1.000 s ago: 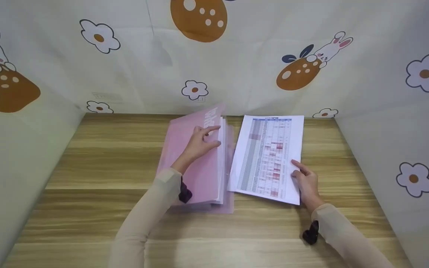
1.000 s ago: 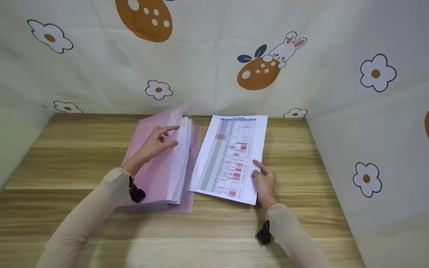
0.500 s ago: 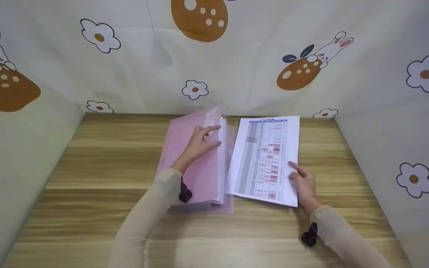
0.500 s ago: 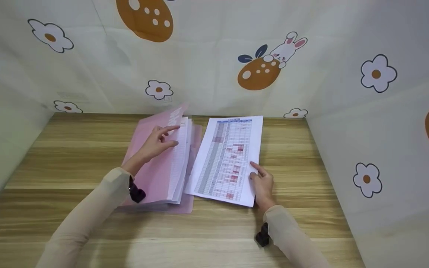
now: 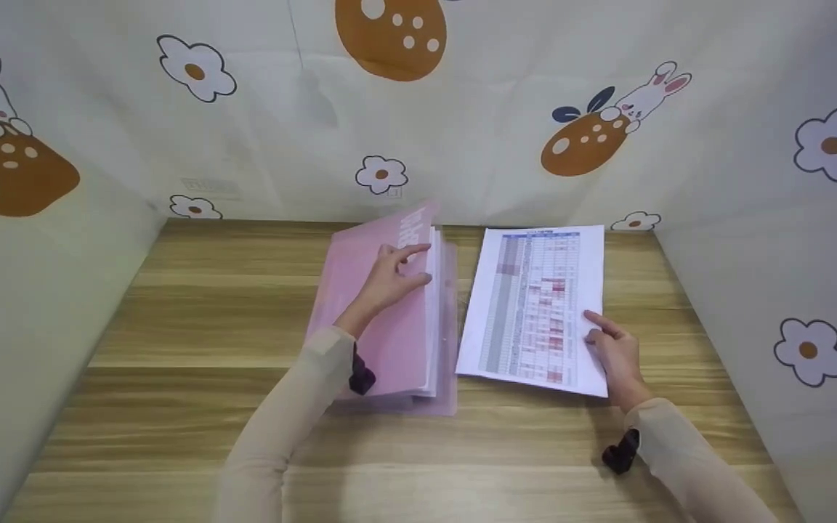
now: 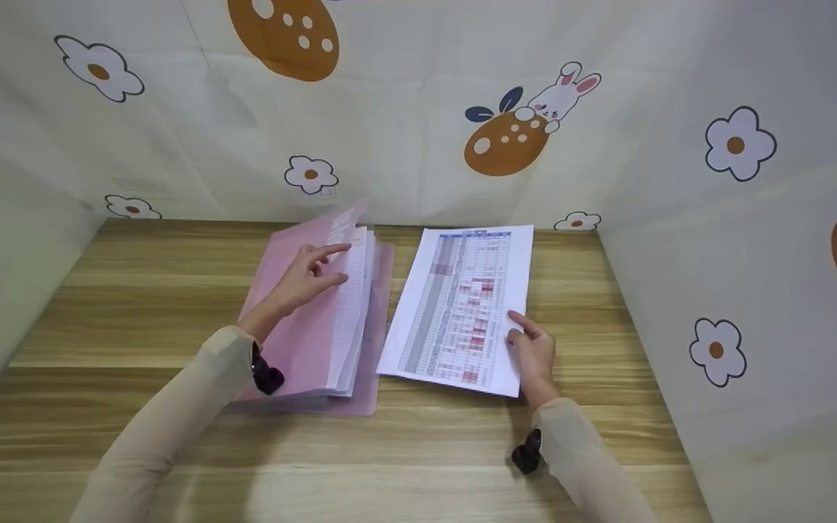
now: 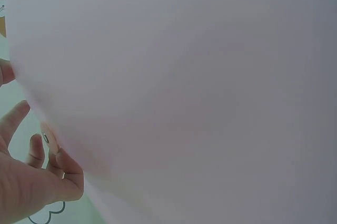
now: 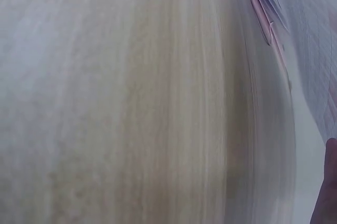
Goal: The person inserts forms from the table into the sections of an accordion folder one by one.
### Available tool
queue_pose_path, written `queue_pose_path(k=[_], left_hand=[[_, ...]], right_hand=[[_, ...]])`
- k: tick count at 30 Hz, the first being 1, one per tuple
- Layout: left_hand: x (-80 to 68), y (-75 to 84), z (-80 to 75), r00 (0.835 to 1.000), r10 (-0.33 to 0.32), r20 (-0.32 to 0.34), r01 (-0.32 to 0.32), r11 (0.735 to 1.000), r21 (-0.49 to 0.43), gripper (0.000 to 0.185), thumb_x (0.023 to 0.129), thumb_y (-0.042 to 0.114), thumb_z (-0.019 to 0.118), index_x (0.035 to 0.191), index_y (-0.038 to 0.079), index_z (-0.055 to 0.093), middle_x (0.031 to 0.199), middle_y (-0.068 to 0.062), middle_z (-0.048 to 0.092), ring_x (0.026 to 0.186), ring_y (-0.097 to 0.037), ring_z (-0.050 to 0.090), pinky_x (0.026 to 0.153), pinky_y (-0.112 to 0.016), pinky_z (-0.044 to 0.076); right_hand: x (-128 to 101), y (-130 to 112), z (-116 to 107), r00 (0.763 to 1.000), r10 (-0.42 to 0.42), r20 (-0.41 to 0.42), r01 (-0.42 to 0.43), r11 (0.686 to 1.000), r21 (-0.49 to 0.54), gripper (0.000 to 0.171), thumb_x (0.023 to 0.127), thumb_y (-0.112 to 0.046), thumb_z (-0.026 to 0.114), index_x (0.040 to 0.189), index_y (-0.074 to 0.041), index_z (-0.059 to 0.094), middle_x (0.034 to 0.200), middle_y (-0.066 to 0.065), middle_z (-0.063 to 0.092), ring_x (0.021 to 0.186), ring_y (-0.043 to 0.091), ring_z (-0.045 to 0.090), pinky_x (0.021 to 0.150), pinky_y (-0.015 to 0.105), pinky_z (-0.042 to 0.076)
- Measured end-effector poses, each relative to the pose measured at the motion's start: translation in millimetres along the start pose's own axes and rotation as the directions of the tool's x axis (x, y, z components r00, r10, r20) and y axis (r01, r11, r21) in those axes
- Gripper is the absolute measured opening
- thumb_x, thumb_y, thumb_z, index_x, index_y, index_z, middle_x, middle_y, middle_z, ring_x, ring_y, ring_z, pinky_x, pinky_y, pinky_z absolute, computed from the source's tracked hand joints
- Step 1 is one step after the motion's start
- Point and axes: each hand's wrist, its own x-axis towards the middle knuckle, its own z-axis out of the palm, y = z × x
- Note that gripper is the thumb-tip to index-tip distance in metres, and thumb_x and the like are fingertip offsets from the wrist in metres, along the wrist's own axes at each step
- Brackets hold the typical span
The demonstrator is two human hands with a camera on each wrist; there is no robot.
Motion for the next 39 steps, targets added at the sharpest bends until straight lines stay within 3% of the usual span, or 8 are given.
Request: queue_pose_path(k=[9, 17, 24, 39], left_hand=[[-0.5, 0.3, -0.1, 1.0, 0.013, -0.005, -0.013, 1.0, -0.004, 0.049, 0.072, 0.016, 0.068, 0.119, 0.018, 0.057, 0.089, -0.008, 0.035, 0.078, -0.02, 0.035, 0.065, -0.03, 0.032], [-0.1, 0.4, 0.1, 1.0, 0.003, 0.003, -0.003, 1.0, -0.009, 0.049, 0.072, 0.017, 0.068, 0.12, 0.018, 0.057, 0.089, -0.007, 0.034, 0.078, -0.02, 0.034, 0.065, -0.029, 0.031], [0.1, -0.1, 0.2, 1.0, 0.009, 0.008, -0.009, 1.0, -0.011, 0.048, 0.072, 0.017, 0.067, 0.12, 0.017, 0.057, 0.089, -0.007, 0.034, 0.078, -0.02, 0.033, 0.064, -0.03, 0.031], [0.0, -0.1, 0.4, 1.0, 0.0, -0.007, 0.0, 1.0, 0.002, 0.048, 0.072, 0.016, 0.068, 0.119, 0.018, 0.057, 0.088, -0.007, 0.035, 0.079, -0.02, 0.034, 0.064, -0.029, 0.031]], right_hand=[[-4, 10, 7, 0.999, -0.04, 0.018, 0.04, 0.999, -0.028, 0.045, 0.076, -0.002, 0.048, 0.121, -0.003, 0.053, 0.128, 0.013, 0.043, 0.1, 0.02, 0.042, 0.069, 0.02, 0.036], [-8, 20, 8, 0.997, -0.073, 0.039, 0.077, 0.991, -0.114, 0.046, 0.075, -0.002, 0.047, 0.12, -0.002, 0.054, 0.129, 0.015, 0.042, 0.108, 0.021, 0.039, 0.081, 0.025, 0.031], [-13, 23, 7, 0.998, -0.048, 0.05, 0.05, 0.998, -0.025, 0.046, 0.078, -0.002, 0.045, 0.123, -0.005, 0.052, 0.127, 0.013, 0.042, 0.102, 0.02, 0.04, 0.072, 0.022, 0.037], [-16, 21, 9, 0.999, -0.03, 0.018, 0.029, 0.999, 0.013, 0.045, 0.079, -0.002, 0.046, 0.123, -0.005, 0.051, 0.133, 0.01, 0.037, 0.111, 0.018, 0.034, 0.082, 0.025, 0.031]])
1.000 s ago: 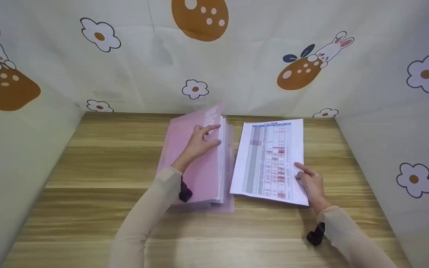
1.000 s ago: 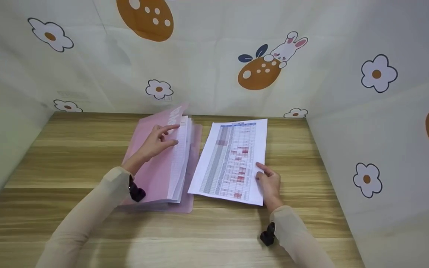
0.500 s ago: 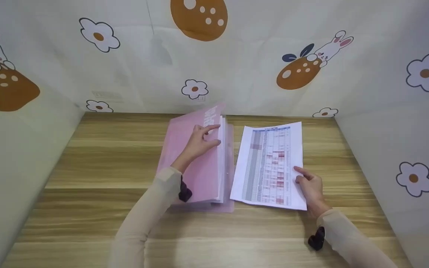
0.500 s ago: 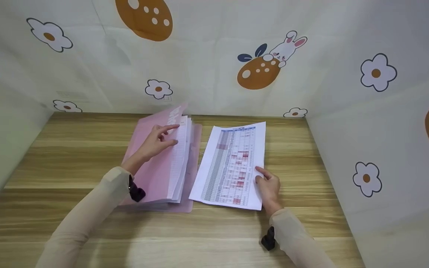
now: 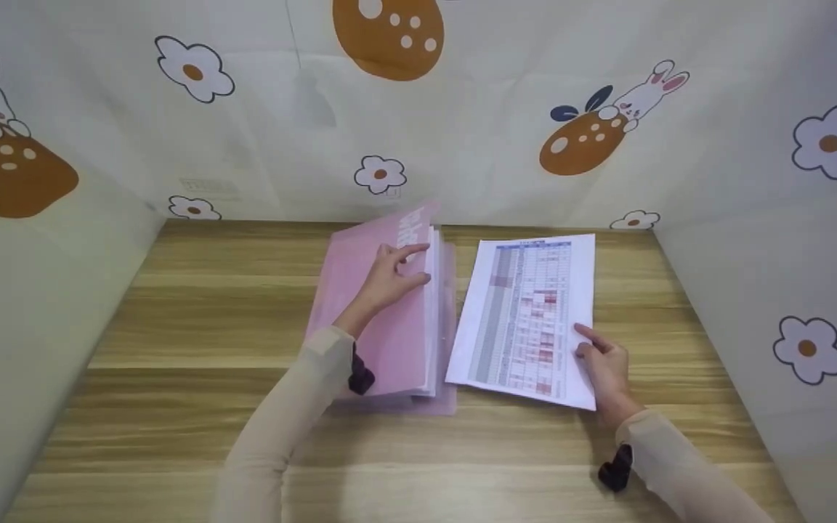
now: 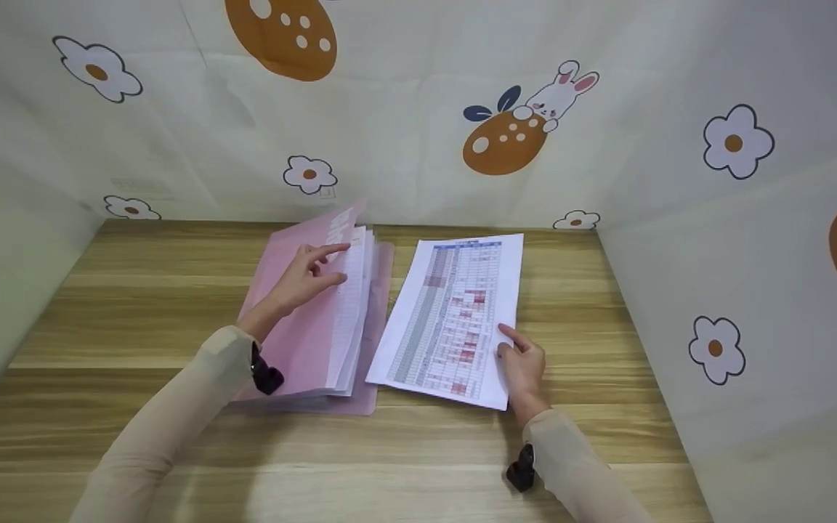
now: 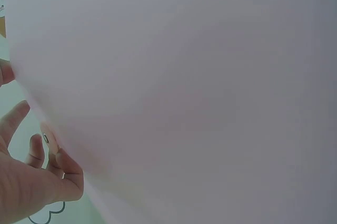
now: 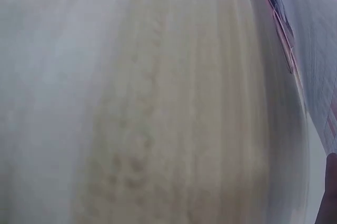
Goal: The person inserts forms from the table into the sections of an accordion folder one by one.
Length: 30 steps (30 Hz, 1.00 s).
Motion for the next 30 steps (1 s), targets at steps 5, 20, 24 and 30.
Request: queue_pose_path(k=[5, 20, 24, 30], left_hand=[[-0.1, 0.5, 0.1, 1.0, 0.009, 0.001, -0.009, 1.0, 0.004, 0.049, 0.072, 0.016, 0.068, 0.119, 0.018, 0.057, 0.089, -0.008, 0.036, 0.079, -0.021, 0.035, 0.065, -0.03, 0.032], [-1.7, 0.9, -1.4, 1.0, -0.007, 0.017, 0.008, 1.0, -0.028, 0.048, 0.073, 0.018, 0.067, 0.12, 0.018, 0.056, 0.091, -0.008, 0.034, 0.082, -0.021, 0.034, 0.066, -0.03, 0.031], [-1.8, 0.4, -1.4, 1.0, -0.018, 0.011, 0.018, 1.0, -0.022, 0.048, 0.073, 0.018, 0.067, 0.12, 0.019, 0.056, 0.09, -0.008, 0.034, 0.08, -0.021, 0.034, 0.066, -0.03, 0.031], [-1.3, 0.7, -1.8, 1.0, -0.027, 0.01, 0.027, 0.999, -0.027, 0.048, 0.073, 0.019, 0.067, 0.12, 0.02, 0.056, 0.09, -0.008, 0.033, 0.081, -0.021, 0.035, 0.066, -0.03, 0.032]], right_hand=[[-3, 8, 8, 0.996, -0.071, -0.051, 0.071, 0.997, -0.01, 0.044, 0.076, 0.002, 0.046, 0.12, -0.002, 0.054, 0.129, 0.012, 0.043, 0.11, 0.018, 0.037, 0.075, 0.02, 0.035], [-8, 13, 28, 0.997, -0.073, 0.005, 0.072, 0.995, 0.062, 0.044, 0.076, 0.003, 0.047, 0.119, 0.0, 0.054, 0.127, 0.013, 0.044, 0.104, 0.017, 0.041, 0.074, 0.019, 0.036], [-8, 13, 35, 0.997, -0.072, 0.042, 0.069, 0.996, 0.063, 0.045, 0.076, 0.003, 0.046, 0.12, -0.001, 0.053, 0.129, 0.012, 0.042, 0.107, 0.018, 0.04, 0.076, 0.02, 0.036], [-7, 11, 39, 0.994, -0.082, 0.07, 0.077, 0.995, 0.07, 0.045, 0.076, 0.003, 0.046, 0.12, -0.002, 0.054, 0.127, 0.013, 0.044, 0.102, 0.02, 0.044, 0.071, 0.02, 0.039]])
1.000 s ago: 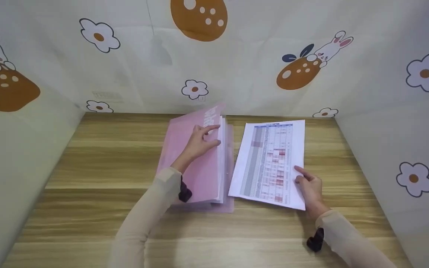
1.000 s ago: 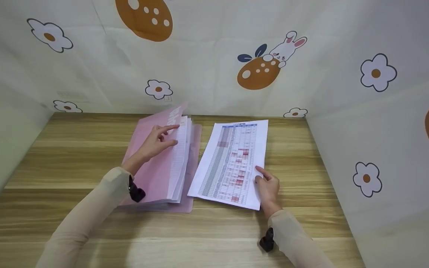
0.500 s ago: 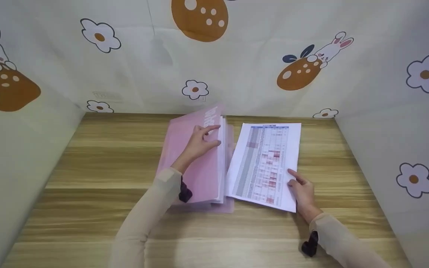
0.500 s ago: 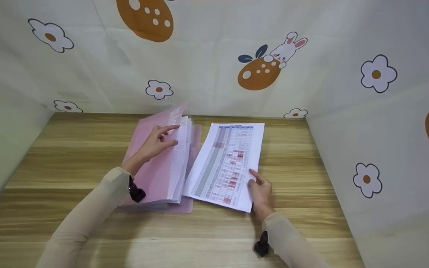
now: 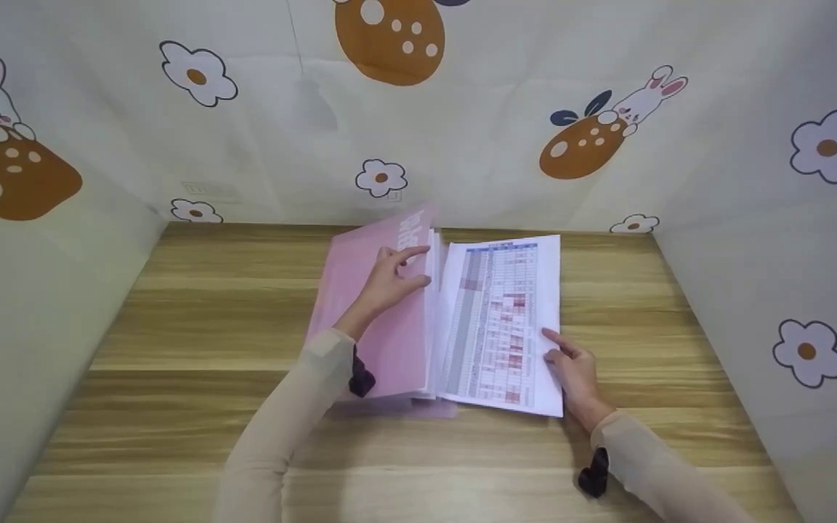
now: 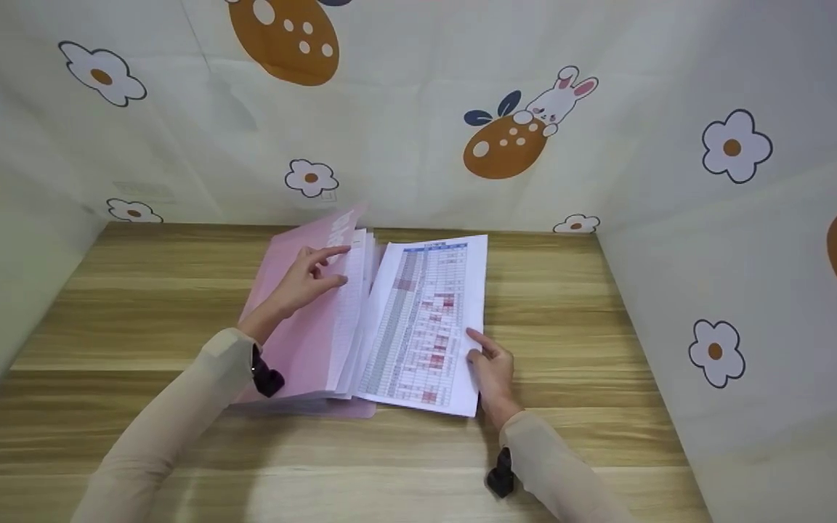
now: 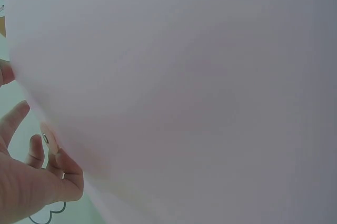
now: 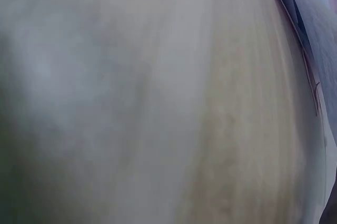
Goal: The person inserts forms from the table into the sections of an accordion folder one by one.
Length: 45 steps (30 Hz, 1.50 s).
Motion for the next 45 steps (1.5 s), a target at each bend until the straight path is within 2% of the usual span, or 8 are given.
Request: queue_pose_path(k=[9, 16, 23, 31, 39, 45], left_hand=[[1.6, -0.3, -0.5, 1.0, 0.008, 0.001, -0.008, 1.0, 0.009, 0.049, 0.073, 0.019, 0.068, 0.12, 0.019, 0.056, 0.09, -0.009, 0.034, 0.082, -0.022, 0.035, 0.066, -0.03, 0.031], [-0.1, 1.1, -0.3, 1.0, -0.012, 0.001, 0.012, 1.0, 0.017, 0.049, 0.072, 0.02, 0.067, 0.12, 0.02, 0.056, 0.091, -0.008, 0.034, 0.081, -0.021, 0.034, 0.066, -0.03, 0.032], [-0.3, 0.7, 0.0, 1.0, -0.012, -0.001, 0.012, 1.0, 0.014, 0.049, 0.072, 0.02, 0.067, 0.12, 0.02, 0.056, 0.091, -0.008, 0.034, 0.08, -0.02, 0.034, 0.065, -0.03, 0.031], [0.4, -0.1, 0.9, 1.0, -0.029, -0.005, 0.029, 0.999, 0.02, 0.05, 0.072, 0.02, 0.067, 0.12, 0.021, 0.056, 0.093, -0.008, 0.035, 0.082, -0.021, 0.035, 0.066, -0.03, 0.031], [0.6, 0.8, 2.0, 0.999, -0.029, -0.014, 0.03, 0.999, 0.037, 0.05, 0.072, 0.02, 0.067, 0.12, 0.022, 0.056, 0.092, -0.008, 0.034, 0.084, -0.021, 0.035, 0.068, -0.031, 0.031], [0.8, 0.7, 2.3, 1.0, -0.003, -0.016, 0.004, 0.999, 0.048, 0.048, 0.072, 0.019, 0.067, 0.119, 0.02, 0.057, 0.091, -0.008, 0.035, 0.086, -0.021, 0.035, 0.07, -0.031, 0.031]], right_hand=[[7, -7, 2, 0.998, -0.056, -0.01, 0.056, 0.998, -0.015, 0.044, 0.075, 0.003, 0.047, 0.118, -0.003, 0.056, 0.128, 0.011, 0.044, 0.108, 0.018, 0.041, 0.083, 0.025, 0.033], [13, -8, 7, 0.995, -0.103, -0.009, 0.102, 0.994, -0.038, 0.044, 0.073, 0.004, 0.048, 0.115, -0.002, 0.057, 0.125, 0.013, 0.046, 0.107, 0.018, 0.041, 0.079, 0.022, 0.034], [7, -5, 8, 0.994, -0.11, 0.018, 0.111, 0.988, -0.106, 0.041, 0.072, 0.005, 0.049, 0.112, 0.001, 0.059, 0.121, 0.015, 0.05, 0.109, 0.019, 0.042, 0.087, 0.027, 0.03], [8, -10, 21, 0.999, -0.039, 0.037, 0.042, 0.995, -0.091, 0.043, 0.072, 0.004, 0.05, 0.113, -0.003, 0.059, 0.12, 0.014, 0.051, 0.1, 0.02, 0.046, 0.08, 0.027, 0.034], [11, -13, 42, 0.995, -0.055, 0.078, 0.059, 0.997, -0.045, 0.044, 0.071, 0.008, 0.05, 0.114, -0.001, 0.059, 0.121, 0.016, 0.05, 0.102, 0.021, 0.046, 0.081, 0.028, 0.035], [10, -11, 58, 0.994, -0.071, 0.087, 0.074, 0.997, -0.03, 0.043, 0.07, 0.008, 0.05, 0.11, -0.001, 0.061, 0.115, 0.015, 0.054, 0.095, 0.021, 0.049, 0.075, 0.027, 0.039]])
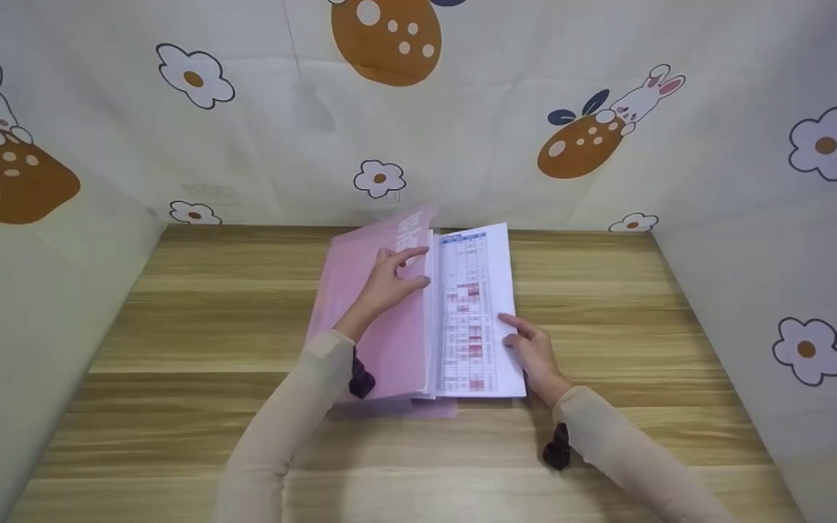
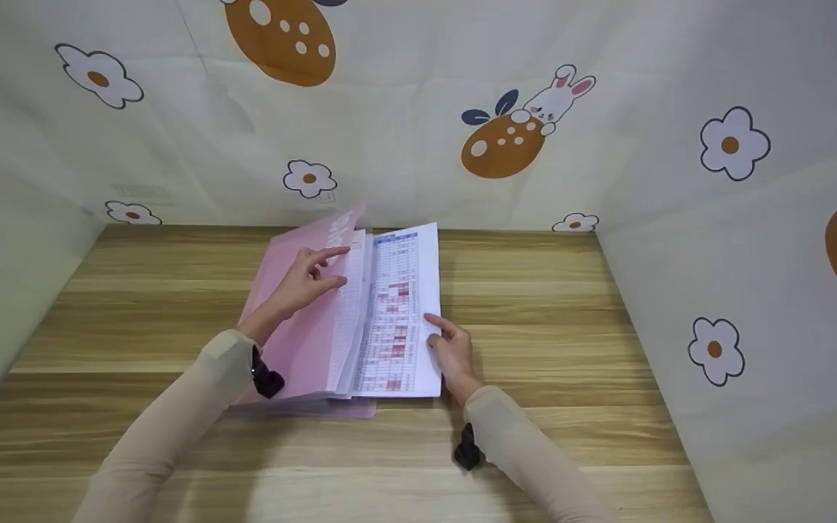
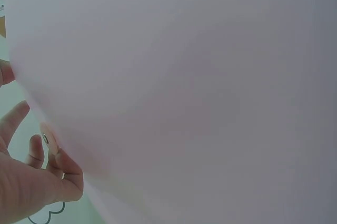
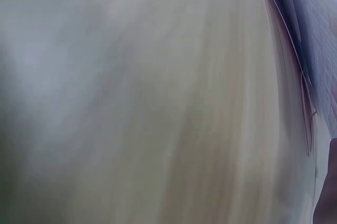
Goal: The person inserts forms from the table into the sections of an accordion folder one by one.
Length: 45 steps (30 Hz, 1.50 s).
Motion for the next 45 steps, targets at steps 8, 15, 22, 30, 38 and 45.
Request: queue_pose_path(k=[8, 15, 22, 30, 38, 45], left_hand=[[-1.2, 0.6, -0.7, 1.0, -0.001, -0.003, 0.001, 1.0, -0.009, 0.049, 0.071, 0.019, 0.068, 0.119, 0.02, 0.057, 0.091, -0.008, 0.035, 0.082, -0.021, 0.035, 0.068, -0.031, 0.031], [-0.1, 1.0, -0.6, 1.0, -0.004, -0.004, 0.004, 1.0, -0.018, 0.049, 0.071, 0.019, 0.068, 0.119, 0.019, 0.057, 0.091, -0.008, 0.035, 0.082, -0.021, 0.035, 0.068, -0.031, 0.031], [0.4, -0.3, -0.1, 1.0, 0.022, -0.004, -0.022, 1.0, -0.019, 0.049, 0.071, 0.018, 0.068, 0.119, 0.018, 0.057, 0.09, -0.008, 0.035, 0.083, -0.021, 0.035, 0.069, -0.031, 0.031], [-0.3, 1.0, 0.0, 1.0, 0.026, 0.001, -0.026, 0.999, -0.026, 0.049, 0.071, 0.018, 0.067, 0.119, 0.018, 0.057, 0.091, -0.009, 0.035, 0.084, -0.021, 0.035, 0.069, -0.031, 0.032], [-0.1, -0.1, 0.1, 1.0, 0.023, 0.005, -0.022, 0.999, -0.023, 0.049, 0.071, 0.018, 0.067, 0.12, 0.02, 0.057, 0.092, -0.009, 0.035, 0.085, -0.021, 0.036, 0.069, -0.032, 0.033], [-0.6, -0.1, 0.6, 1.0, 0.013, 0.006, -0.012, 0.999, -0.03, 0.05, 0.071, 0.018, 0.068, 0.119, 0.019, 0.057, 0.091, -0.009, 0.035, 0.085, -0.021, 0.036, 0.068, -0.031, 0.033]], right_hand=[[-2, -1, 20, 0.999, -0.013, 0.039, 0.011, 0.999, 0.03, 0.044, 0.069, 0.01, 0.05, 0.11, 0.0, 0.061, 0.115, 0.016, 0.053, 0.095, 0.022, 0.049, 0.075, 0.027, 0.039], [-4, -3, 34, 0.998, -0.025, 0.064, 0.022, 0.999, 0.039, 0.044, 0.07, 0.01, 0.05, 0.111, -0.001, 0.06, 0.119, 0.014, 0.051, 0.101, 0.022, 0.047, 0.081, 0.032, 0.038], [-2, -4, 43, 0.994, -0.054, 0.094, 0.048, 0.997, 0.067, 0.054, 0.07, 0.013, 0.048, 0.121, -0.004, 0.052, 0.122, 0.015, 0.049, 0.105, 0.021, 0.046, 0.085, 0.033, 0.036], [-2, -4, 49, 0.981, -0.128, 0.145, 0.106, 0.983, 0.147, 0.073, 0.069, 0.016, 0.045, 0.137, -0.006, 0.03, 0.126, 0.017, 0.044, 0.101, 0.025, 0.048, 0.079, 0.032, 0.039], [-2, -7, 54, 0.985, -0.054, 0.163, 0.035, 0.992, 0.122, 0.07, 0.071, 0.015, 0.046, 0.136, -0.009, 0.033, 0.119, 0.018, 0.049, 0.098, 0.025, 0.051, 0.079, 0.035, 0.041], [3, -7, 55, 0.978, -0.02, 0.209, 0.003, 0.996, 0.084, 0.064, 0.074, 0.01, 0.045, 0.134, -0.007, 0.036, 0.123, 0.016, 0.047, 0.099, 0.023, 0.05, 0.074, 0.032, 0.043]])
